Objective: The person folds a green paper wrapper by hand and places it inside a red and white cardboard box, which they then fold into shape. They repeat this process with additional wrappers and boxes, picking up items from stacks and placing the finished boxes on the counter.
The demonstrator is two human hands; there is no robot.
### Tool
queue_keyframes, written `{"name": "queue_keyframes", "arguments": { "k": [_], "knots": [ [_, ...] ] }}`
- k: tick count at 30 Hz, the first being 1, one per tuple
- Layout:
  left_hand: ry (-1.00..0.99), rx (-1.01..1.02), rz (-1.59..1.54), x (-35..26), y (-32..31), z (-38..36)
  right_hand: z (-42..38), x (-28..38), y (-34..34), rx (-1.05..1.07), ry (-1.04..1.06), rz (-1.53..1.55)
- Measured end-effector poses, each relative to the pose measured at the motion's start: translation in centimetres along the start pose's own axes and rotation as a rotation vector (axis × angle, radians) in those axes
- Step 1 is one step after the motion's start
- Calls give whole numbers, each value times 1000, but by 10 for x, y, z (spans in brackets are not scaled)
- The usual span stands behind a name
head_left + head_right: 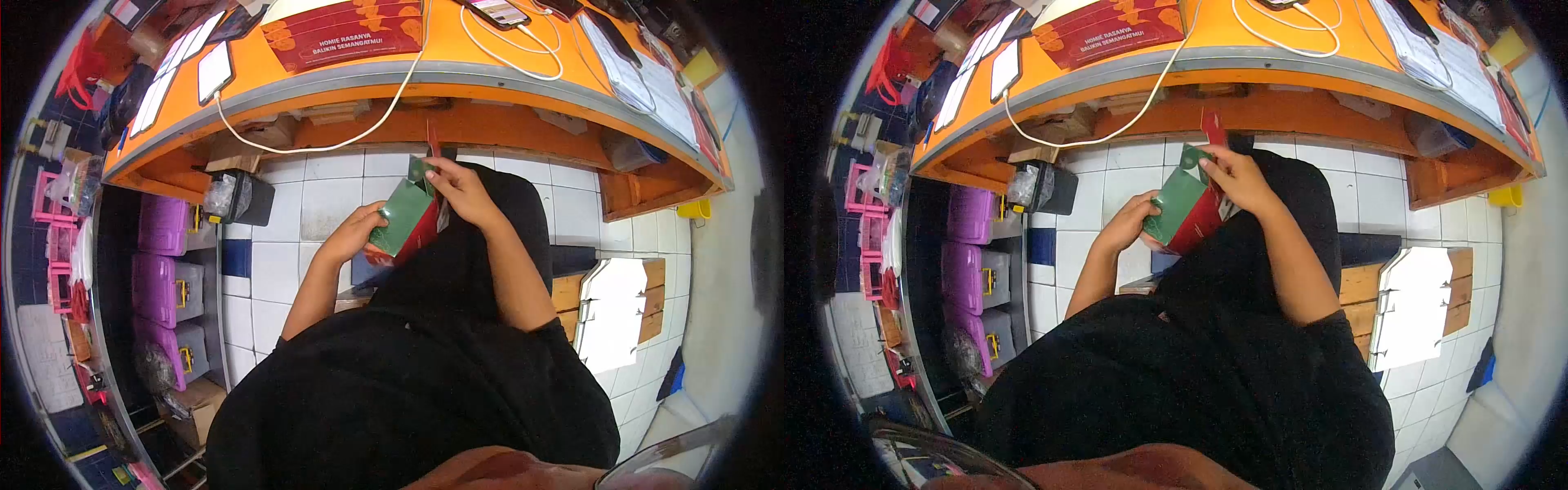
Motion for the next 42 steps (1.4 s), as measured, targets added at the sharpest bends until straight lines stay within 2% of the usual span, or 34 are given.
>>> {"name": "queue_keyframes", "arguments": {
  "k": [1,3,4,5,6,7,9,11,13,15,19,22,25,27,28,29,30,31,33,35,36,37,39,40,42],
  "knots": [
    [2,-2,0,0,3,1,0,-3,-2,56,-51,-16],
    [61,-25,86,-5,6,0,0,-1,-2,39,-112,8],
    [62,-25,87,-3,4,3,1,-3,4,-160,-91,124],
    [-83,-353,120,-6,8,7,3,-7,11,-360,-67,238],
    [-231,-681,150,-8,10,7,7,-10,12,-431,2,452],
    [-230,-682,150,-6,4,12,7,-14,11,-430,2,452],
    [-449,-848,115,-19,-7,12,5,-4,3,-334,64,346],
    [-438,-793,34,-25,-11,13,1,1,2,-301,29,306],
    [-466,-560,-100,-25,-8,21,-2,8,2,-253,208,13],
    [-466,-543,-54,-32,-6,19,-4,11,-4,-213,198,70],
    [-436,-474,-43,-40,0,12,-9,27,-11,-144,254,-4],
    [-386,-465,4,-37,4,10,-11,28,-18,49,138,51],
    [-423,-382,18,-35,2,11,-11,19,-27,49,126,8],
    [-534,-598,120,-42,4,8,-10,18,-24,-16,105,69],
    [-539,-586,118,-40,5,10,-6,11,-17,-173,138,146],
    [-562,-884,318,-34,16,6,-3,5,-7,-333,172,221],
    [-576,-1177,520,-26,26,1,2,-7,4,-357,25,413],
    [-476,-1151,469,-11,38,2,4,-17,17,-272,-120,682],
    [-425,-753,32,-10,38,-3,0,2,25,-338,-180,899],
    [-254,-579,300,-1,44,-11,7,-38,20,-280,-220,953],
    [-334,-644,201,-13,33,-17,5,-41,20,-289,-250,716],
    [-341,-621,204,-18,30,-22,6,-47,22,-312,-244,718],
    [-239,-554,468,-27,25,-30,2,-38,38,-772,-23,33],
    [-220,-461,568,-34,20,-33,-5,-18,45,-850,227,-110],
    [-236,-304,743,-46,3,-35,-8,25,25,-442,420,-157]
  ]
}}
Point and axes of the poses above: each hand's wrist, its own z-axis towards the middle knuckle, its own y-axis out of the back of the hand, x = y × z, the point moved 3 cm from there along z, towards the middle knuckle, and after that the axes turned 11 degrees about z, right-handed, at the moved point
